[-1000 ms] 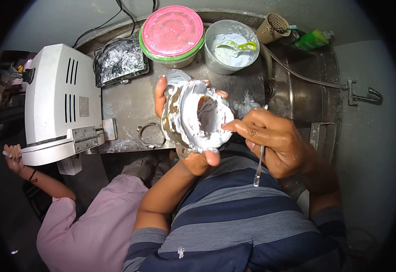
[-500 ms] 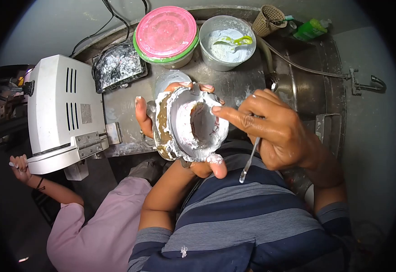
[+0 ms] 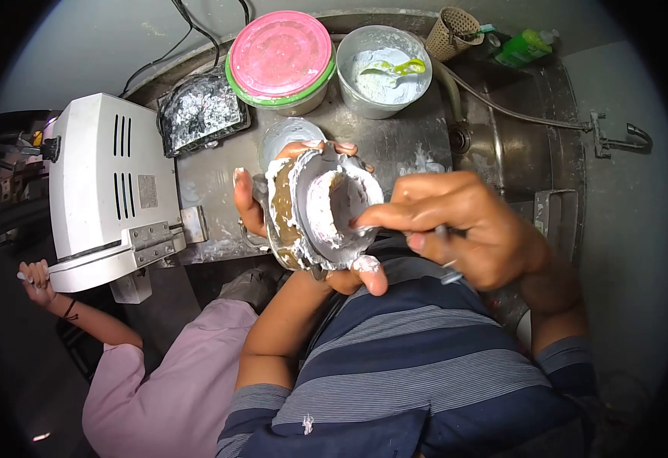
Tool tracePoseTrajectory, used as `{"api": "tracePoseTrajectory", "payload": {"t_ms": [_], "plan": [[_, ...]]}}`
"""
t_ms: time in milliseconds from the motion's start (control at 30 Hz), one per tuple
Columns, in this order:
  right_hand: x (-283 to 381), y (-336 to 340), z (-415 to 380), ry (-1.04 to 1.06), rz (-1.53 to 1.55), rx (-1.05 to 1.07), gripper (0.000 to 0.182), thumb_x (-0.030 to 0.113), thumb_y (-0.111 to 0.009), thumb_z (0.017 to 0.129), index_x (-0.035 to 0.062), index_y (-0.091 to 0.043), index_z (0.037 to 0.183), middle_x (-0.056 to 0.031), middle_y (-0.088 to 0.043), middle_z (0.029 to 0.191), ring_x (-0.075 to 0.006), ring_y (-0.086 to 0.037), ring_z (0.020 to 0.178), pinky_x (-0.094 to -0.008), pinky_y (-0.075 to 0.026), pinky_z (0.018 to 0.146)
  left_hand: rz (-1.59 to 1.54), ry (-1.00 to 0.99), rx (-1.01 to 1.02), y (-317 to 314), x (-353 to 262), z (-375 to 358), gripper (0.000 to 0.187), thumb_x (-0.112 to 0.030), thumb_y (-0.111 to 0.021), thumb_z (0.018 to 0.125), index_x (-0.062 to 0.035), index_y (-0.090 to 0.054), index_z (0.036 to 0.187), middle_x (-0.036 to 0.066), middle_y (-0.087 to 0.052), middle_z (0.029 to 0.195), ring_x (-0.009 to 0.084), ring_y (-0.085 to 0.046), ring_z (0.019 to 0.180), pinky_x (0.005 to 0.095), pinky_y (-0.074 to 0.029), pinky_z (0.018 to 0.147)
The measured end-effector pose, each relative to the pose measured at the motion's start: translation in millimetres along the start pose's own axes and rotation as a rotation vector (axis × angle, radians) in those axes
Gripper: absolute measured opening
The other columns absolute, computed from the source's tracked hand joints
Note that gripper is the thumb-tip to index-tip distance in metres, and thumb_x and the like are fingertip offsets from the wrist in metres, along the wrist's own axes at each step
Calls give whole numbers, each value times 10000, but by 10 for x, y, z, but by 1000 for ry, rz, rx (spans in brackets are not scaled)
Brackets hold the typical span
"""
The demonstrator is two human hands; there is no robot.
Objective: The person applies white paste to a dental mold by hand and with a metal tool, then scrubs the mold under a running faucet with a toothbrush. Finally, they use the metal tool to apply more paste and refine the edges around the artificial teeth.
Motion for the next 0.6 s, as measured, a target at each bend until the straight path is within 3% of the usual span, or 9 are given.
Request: {"api": "tracePoseTrajectory", "payload": {"t_ms": [33, 67, 133, 200, 267, 333, 400, 500, 600], "plan": [[80, 126, 24, -21, 31, -17, 436, -37, -552, 882, -58, -677, 1299, -127, -614, 840, -190, -552, 704, -345, -437, 657, 23, 56, -19, -26, -37, -18, 1477, -828, -799, 622, -117, 27, 1618, 210, -521, 1379, 382, -638, 1132, 555, -552, 999], [131, 260, 14, -85, -46, -136, 488, 267, -554, 942, -74, -702, 1257, -106, -608, 782, -155, -525, 673, -306, -404, 633, 42, 90, -35, -43, -63, -18, 1482, -836, -794, 619, -121, 34, 1620, 211, -520, 1382, 384, -640, 1133, 555, -554, 999], [136, 451, -5, -1, -151, -292, 569, 322, -339, 1100, -114, -653, 1286, -143, -642, 926, -146, -531, 772, -275, -416, 675, 50, 116, -47, -75, -152, 4, 1488, -844, -788, 616, -126, 41, 1621, 211, -519, 1385, 386, -641, 1133, 556, -555, 998], [115, 481, 12, 100, -393, -540, 682, 374, -170, 1143, -112, -638, 1244, -210, -668, 1070, -181, -621, 942, -301, -498, 852, -171, 378, -99, -116, -201, 35, 1448, -821, -805, 618, -220, 35, 1633, 212, -500, 1398, 398, -641, 1142, 573, -595, 926], [151, 569, -135, -50, -369, -535, 613, 393, -314, 1138, -54, -728, 1072, -119, -712, 997, -159, -636, 914, -300, -497, 840, -223, 495, -111, -90, -209, 39, 1479, -843, -805, 561, -280, 43, 1634, 206, -478, 1418, 403, -638, 1147, 574, -618, 858], [176, 481, -189, -56, -214, -466, 553, 376, -383, 1124, -63, -713, 1056, -169, -707, 1035, -188, -673, 923, -308, -537, 816, -695, 399, -8, -46, -129, 38, 1348, -868, -714, 649, -257, -53, 1653, 229, -489, 1419, 476, -581, 1212, 627, -602, 871], [214, 390, -182, -63, -59, -395, 501, 358, -452, 1111, -72, -698, 1039, -218, -702, 1074, -217, -710, 933, -316, -577, 793, -694, 414, -28, -21, -152, 5, 1371, -904, -692, 618, -261, -69, 1656, 222, -491, 1417, 482, -570, 1223, 609, -600, 886], [324, 215, -48, 46, -290, -402, 194, 152, -792, 887, -30, -735, 926, -175, -745, 857, -245, -733, 753, -322, -594, 697, -375, 484, -59, -37, -237, 34, 1424, -938, -675, 566, -261, -54, 1655, 220, -492, 1419, 472, -570, 1227, 596, -588, 915], [257, 152, -60, 89, -327, -358, 156, 98, -795, 870, -28, -742, 946, -185, -757, 904, -268, -749, 814, -347, -606, 728, -257, 467, -131, -116, -325, 57, 1479, -955, -673, 508, -262, -40, 1651, 219, -495, 1415, 456, -583, 1211, 592, -576, 939]]}}
Point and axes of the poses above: each hand's wrist, its own z-axis towards the middle knuckle, its own y-axis out of the back of the hand, x = y × z, the point moved 3 cm from there along z, towards the middle knuckle
